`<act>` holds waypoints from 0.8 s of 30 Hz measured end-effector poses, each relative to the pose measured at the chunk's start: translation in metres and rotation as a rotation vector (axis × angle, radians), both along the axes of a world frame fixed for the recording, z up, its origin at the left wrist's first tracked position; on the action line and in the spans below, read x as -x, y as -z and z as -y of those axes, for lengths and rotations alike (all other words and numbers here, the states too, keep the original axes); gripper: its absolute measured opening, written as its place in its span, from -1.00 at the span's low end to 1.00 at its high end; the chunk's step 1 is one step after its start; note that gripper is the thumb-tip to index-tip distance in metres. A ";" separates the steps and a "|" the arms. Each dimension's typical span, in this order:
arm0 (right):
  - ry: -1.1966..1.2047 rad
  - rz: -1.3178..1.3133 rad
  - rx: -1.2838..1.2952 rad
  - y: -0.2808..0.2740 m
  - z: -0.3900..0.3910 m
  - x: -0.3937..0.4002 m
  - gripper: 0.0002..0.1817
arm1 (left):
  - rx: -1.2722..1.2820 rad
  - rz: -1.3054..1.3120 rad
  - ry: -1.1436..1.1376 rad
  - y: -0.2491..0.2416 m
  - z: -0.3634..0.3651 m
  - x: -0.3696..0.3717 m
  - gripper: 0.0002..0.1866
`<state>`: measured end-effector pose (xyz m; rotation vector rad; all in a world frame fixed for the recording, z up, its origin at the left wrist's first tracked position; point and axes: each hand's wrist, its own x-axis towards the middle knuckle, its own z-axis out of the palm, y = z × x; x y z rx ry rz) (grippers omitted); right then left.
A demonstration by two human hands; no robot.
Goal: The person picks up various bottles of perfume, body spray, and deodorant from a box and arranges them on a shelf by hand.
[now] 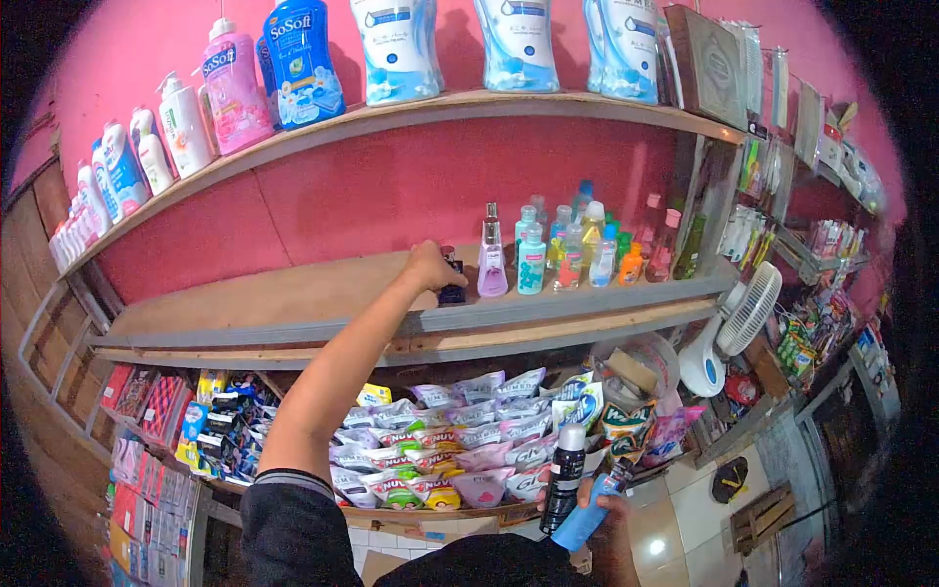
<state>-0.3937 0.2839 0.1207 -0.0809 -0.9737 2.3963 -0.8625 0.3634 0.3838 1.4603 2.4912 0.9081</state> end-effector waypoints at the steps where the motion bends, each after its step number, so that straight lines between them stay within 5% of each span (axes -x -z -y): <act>1: -0.002 -0.012 -0.013 0.001 -0.005 0.002 -0.61 | 0.023 -0.008 -0.014 -0.001 0.000 0.000 -0.46; 13: -0.068 -0.009 0.066 -0.067 -0.003 0.031 -0.61 | 0.079 0.024 -0.063 -0.018 0.009 -0.019 -0.30; 17: -0.042 0.136 0.006 0.003 -0.024 0.018 -0.60 | 0.049 0.004 -0.042 -0.019 0.011 -0.022 -0.26; 22: -0.059 0.119 -0.008 -0.010 -0.022 0.026 -0.59 | 0.167 0.058 -0.018 -0.018 0.010 -0.012 -0.25; 24: -0.091 0.158 -0.057 -0.008 -0.031 0.027 -0.59 | 0.209 -0.169 -0.081 -0.033 0.020 -0.017 -0.11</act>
